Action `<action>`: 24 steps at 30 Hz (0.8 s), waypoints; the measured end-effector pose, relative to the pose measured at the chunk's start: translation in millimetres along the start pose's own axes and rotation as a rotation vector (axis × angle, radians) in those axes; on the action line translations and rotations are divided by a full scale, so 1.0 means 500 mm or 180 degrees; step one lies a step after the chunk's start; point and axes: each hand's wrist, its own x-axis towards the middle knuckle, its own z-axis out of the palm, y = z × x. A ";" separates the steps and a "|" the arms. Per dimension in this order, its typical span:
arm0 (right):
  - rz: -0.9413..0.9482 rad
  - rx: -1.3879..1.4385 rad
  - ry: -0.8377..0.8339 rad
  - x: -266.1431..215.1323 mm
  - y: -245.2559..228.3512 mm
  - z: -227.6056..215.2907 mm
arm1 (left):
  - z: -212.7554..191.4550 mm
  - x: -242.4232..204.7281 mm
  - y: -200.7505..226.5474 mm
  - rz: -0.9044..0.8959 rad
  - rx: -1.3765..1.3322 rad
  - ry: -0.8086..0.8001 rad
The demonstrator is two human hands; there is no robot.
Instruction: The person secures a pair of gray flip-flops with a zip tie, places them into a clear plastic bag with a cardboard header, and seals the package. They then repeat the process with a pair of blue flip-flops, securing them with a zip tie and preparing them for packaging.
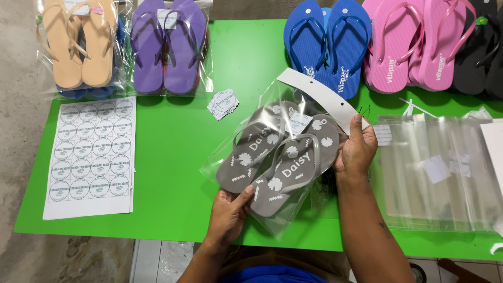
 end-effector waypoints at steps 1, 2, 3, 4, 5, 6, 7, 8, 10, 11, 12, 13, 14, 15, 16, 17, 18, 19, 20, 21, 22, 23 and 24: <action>-0.0004 -0.0051 0.0009 0.000 -0.003 -0.001 | 0.001 0.001 -0.002 0.0019 0.0065 0.0016; -0.0006 -0.0099 0.0020 -0.001 -0.005 0.000 | 0.000 0.001 -0.003 -0.0024 0.0045 0.0094; 0.0028 -0.0058 -0.0009 -0.003 -0.007 0.002 | -0.001 0.002 -0.005 -0.0067 0.0025 0.0172; 0.0065 -0.0017 -0.0040 -0.006 -0.009 0.005 | -0.004 0.003 -0.006 -0.0107 0.0005 0.0252; 0.0101 0.0025 -0.0071 -0.008 -0.011 0.010 | -0.006 0.003 -0.006 -0.0101 -0.0103 0.0238; 0.0096 0.0006 -0.0146 -0.011 -0.016 0.014 | -0.009 0.004 -0.007 -0.0092 -0.0216 0.0225; 0.0090 -0.0014 -0.0222 -0.016 -0.021 0.018 | -0.012 0.005 -0.009 -0.0083 -0.0328 0.0213; 0.0083 -0.0036 -0.0299 -0.019 -0.026 0.023 | -0.016 0.006 -0.010 -0.0057 -0.0323 0.0238; 0.0273 -0.0108 -0.0130 -0.022 -0.038 0.031 | -0.027 0.006 -0.015 -0.0009 -0.0312 0.0290; 0.0368 -0.0144 -0.0044 -0.023 -0.044 0.034 | -0.032 0.006 -0.019 0.0025 -0.0283 0.0259; 0.0394 -0.0152 -0.0057 -0.024 -0.049 0.035 | -0.039 0.006 -0.023 0.0058 -0.0256 0.0230; 0.0419 -0.0159 -0.0070 -0.025 -0.053 0.036 | -0.045 0.006 -0.026 0.0090 -0.0228 0.0201; 0.0449 -0.0167 -0.0081 -0.026 -0.055 0.036 | -0.050 0.005 -0.029 0.0166 -0.0191 0.0168; 0.0431 -0.0243 -0.0100 -0.026 -0.054 0.037 | -0.053 0.003 -0.031 0.0241 -0.0155 0.0135; 0.0408 -0.0318 -0.0117 -0.025 -0.053 0.036 | -0.054 0.003 -0.031 0.0317 -0.0118 0.0097; 0.0385 -0.0393 -0.0135 -0.024 -0.053 0.035 | -0.053 0.002 -0.031 0.0302 -0.0175 0.0121; 0.0388 -0.0412 -0.0125 -0.021 -0.053 0.033 | -0.049 0.000 -0.029 0.0287 -0.0232 0.0145; 0.0390 -0.0430 -0.0116 -0.019 -0.052 0.031 | -0.045 -0.004 -0.024 0.0272 -0.0289 0.0169; 0.0394 -0.0448 -0.0111 -0.017 -0.052 0.031 | -0.041 -0.007 -0.018 0.0260 -0.0286 0.0210; 0.0331 -0.0364 -0.0159 -0.015 -0.053 0.030 | -0.036 -0.010 -0.011 0.0248 -0.0283 0.0251; 0.0274 -0.0278 -0.0216 -0.013 -0.055 0.031 | -0.031 -0.013 -0.004 0.0244 -0.0282 0.0297; 0.0217 -0.0191 -0.0273 -0.013 -0.055 0.034 | -0.026 -0.013 0.004 0.0306 -0.0304 0.0255; 0.0127 -0.0246 -0.0182 -0.015 -0.056 0.037 | -0.023 -0.012 0.013 0.0372 -0.0326 0.0217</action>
